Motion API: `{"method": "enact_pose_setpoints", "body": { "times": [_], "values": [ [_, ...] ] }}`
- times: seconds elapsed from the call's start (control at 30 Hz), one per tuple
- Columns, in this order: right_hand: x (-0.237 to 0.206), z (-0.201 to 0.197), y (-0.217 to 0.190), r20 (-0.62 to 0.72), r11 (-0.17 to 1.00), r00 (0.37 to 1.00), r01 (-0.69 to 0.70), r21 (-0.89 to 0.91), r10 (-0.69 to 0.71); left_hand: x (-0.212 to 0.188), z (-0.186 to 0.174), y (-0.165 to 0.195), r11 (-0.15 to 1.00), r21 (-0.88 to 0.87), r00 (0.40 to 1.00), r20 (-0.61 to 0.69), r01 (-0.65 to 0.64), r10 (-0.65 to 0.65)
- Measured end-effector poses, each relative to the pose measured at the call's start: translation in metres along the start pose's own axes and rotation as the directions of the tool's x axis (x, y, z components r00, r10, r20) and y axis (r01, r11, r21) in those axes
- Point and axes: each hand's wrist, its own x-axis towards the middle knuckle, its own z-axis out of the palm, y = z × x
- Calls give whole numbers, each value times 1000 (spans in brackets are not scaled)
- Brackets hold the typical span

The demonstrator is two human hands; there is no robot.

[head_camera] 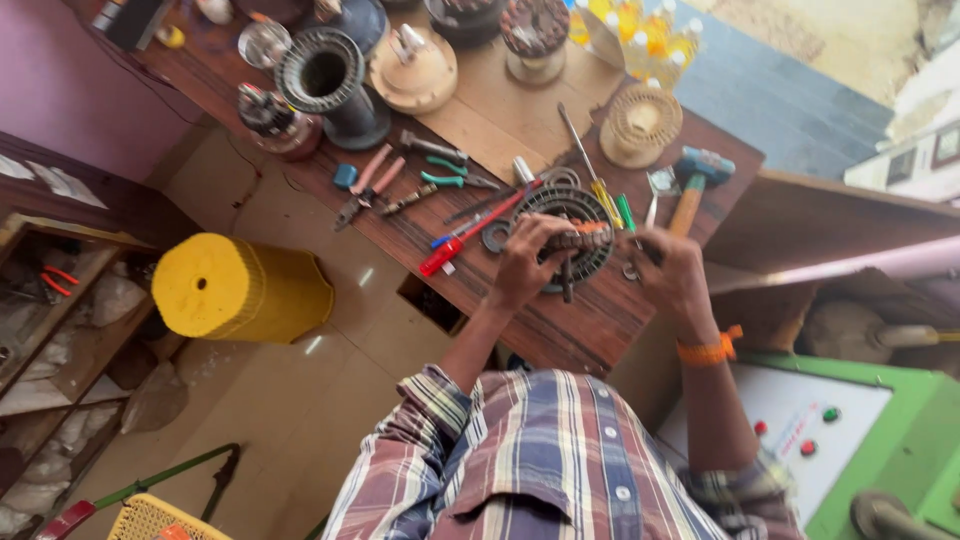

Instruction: The person sits at a workbench repairing a mixer grinder motor. They hold the armature with orange copper windings, fit it into the motor housing, and use a screwdriver-like tool to tighten and adjust components while positioning small parts by hand.

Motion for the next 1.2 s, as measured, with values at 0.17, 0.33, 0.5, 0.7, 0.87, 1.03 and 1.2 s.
{"method": "enact_pose_setpoints", "body": {
  "times": [0.17,0.33,0.5,0.7,0.87,1.03,1.2],
  "values": [
    [33,7,-12,29,978,978,207,-2,-207,-6,5,2,999,-23,999,-27,-22,22],
    [56,21,-10,99,971,966,240,-14,-237,-10,10,-1,996,3,994,-65,-84,84],
    [69,32,-2,61,962,964,264,-71,-260,-11,9,-4,989,57,986,-88,-140,144],
    [75,37,8,-67,968,969,228,-109,-236,0,-5,18,997,45,997,-44,-68,70],
    [71,42,6,-138,964,969,178,-197,-207,37,8,27,780,59,765,160,623,-624],
    [46,40,-15,-133,965,957,246,-89,-257,42,4,-12,811,-267,853,217,520,-475],
    [6,40,-34,-33,974,973,227,16,-226,20,-19,-55,630,-491,795,448,602,-410]
  ]
}}
